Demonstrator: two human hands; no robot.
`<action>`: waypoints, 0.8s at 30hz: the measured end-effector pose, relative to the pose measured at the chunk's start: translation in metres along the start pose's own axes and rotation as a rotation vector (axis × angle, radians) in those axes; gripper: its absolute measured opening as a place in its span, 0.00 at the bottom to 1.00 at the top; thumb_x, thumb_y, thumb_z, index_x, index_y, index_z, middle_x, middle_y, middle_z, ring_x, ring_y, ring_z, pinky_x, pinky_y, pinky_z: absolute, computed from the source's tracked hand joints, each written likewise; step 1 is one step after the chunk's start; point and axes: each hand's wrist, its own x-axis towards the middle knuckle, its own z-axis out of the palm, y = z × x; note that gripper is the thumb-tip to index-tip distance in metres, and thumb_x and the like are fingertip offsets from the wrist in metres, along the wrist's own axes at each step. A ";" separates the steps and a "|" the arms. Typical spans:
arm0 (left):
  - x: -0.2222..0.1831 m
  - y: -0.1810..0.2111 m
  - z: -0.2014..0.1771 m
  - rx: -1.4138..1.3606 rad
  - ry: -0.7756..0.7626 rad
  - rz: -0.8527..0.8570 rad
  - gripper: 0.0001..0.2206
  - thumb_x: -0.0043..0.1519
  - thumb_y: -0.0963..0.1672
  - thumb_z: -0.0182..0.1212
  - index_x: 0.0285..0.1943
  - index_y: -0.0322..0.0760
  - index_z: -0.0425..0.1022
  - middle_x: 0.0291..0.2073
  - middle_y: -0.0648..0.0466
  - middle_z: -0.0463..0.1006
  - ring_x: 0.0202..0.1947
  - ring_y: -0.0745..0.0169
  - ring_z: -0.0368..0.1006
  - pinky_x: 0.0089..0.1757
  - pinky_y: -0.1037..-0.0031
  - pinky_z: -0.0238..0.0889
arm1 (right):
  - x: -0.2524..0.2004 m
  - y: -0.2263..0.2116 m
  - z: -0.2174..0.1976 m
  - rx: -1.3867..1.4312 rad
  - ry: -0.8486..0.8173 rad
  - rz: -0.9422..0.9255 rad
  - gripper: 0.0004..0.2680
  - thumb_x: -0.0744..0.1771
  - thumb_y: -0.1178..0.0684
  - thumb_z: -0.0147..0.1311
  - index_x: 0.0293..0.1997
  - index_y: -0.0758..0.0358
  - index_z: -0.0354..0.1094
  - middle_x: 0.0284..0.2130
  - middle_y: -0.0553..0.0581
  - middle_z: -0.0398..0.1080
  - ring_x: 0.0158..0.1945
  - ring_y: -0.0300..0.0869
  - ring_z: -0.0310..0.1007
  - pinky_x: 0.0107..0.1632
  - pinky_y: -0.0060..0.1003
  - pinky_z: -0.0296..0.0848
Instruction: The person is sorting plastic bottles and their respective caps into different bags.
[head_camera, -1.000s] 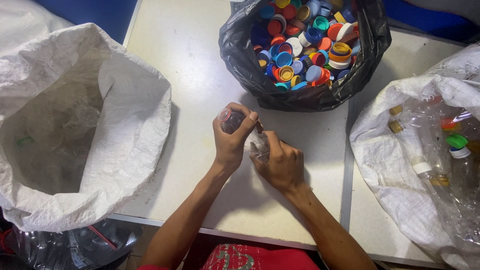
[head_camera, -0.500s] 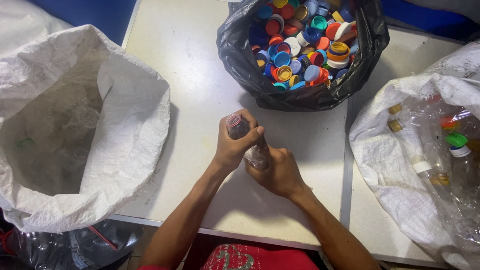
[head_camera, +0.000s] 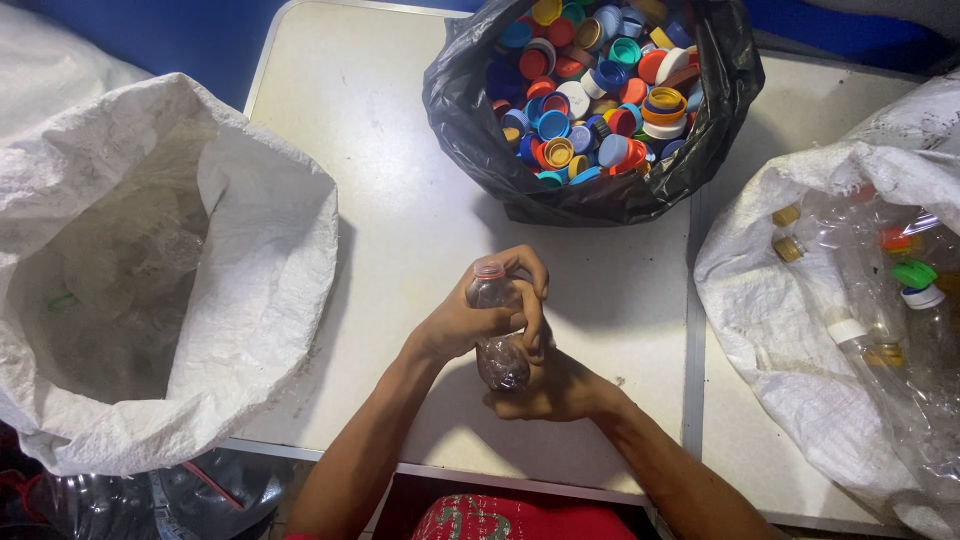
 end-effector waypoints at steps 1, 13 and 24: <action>-0.002 -0.003 -0.003 -0.003 -0.013 -0.020 0.15 0.56 0.35 0.61 0.51 0.31 0.68 0.29 0.49 0.80 0.30 0.64 0.80 0.41 0.71 0.77 | -0.003 0.010 0.001 0.008 -0.074 -0.014 0.08 0.63 0.54 0.63 0.37 0.61 0.67 0.30 0.49 0.72 0.33 0.38 0.73 0.36 0.37 0.76; -0.002 -0.026 0.027 -0.140 -0.405 -0.135 0.09 0.58 0.41 0.65 0.45 0.31 0.76 0.35 0.53 0.77 0.32 0.68 0.74 0.36 0.81 0.68 | 0.001 -0.026 0.008 0.572 -0.403 0.103 0.10 0.66 0.48 0.62 0.37 0.59 0.64 0.21 0.47 0.67 0.20 0.34 0.67 0.23 0.28 0.68; 0.018 0.001 0.014 0.131 0.746 0.303 0.12 0.66 0.48 0.64 0.43 0.37 0.71 0.31 0.50 0.77 0.35 0.63 0.77 0.40 0.71 0.72 | 0.017 -0.063 -0.018 -0.476 0.605 0.051 0.19 0.63 0.42 0.65 0.54 0.61 0.68 0.42 0.55 0.71 0.45 0.42 0.73 0.46 0.40 0.73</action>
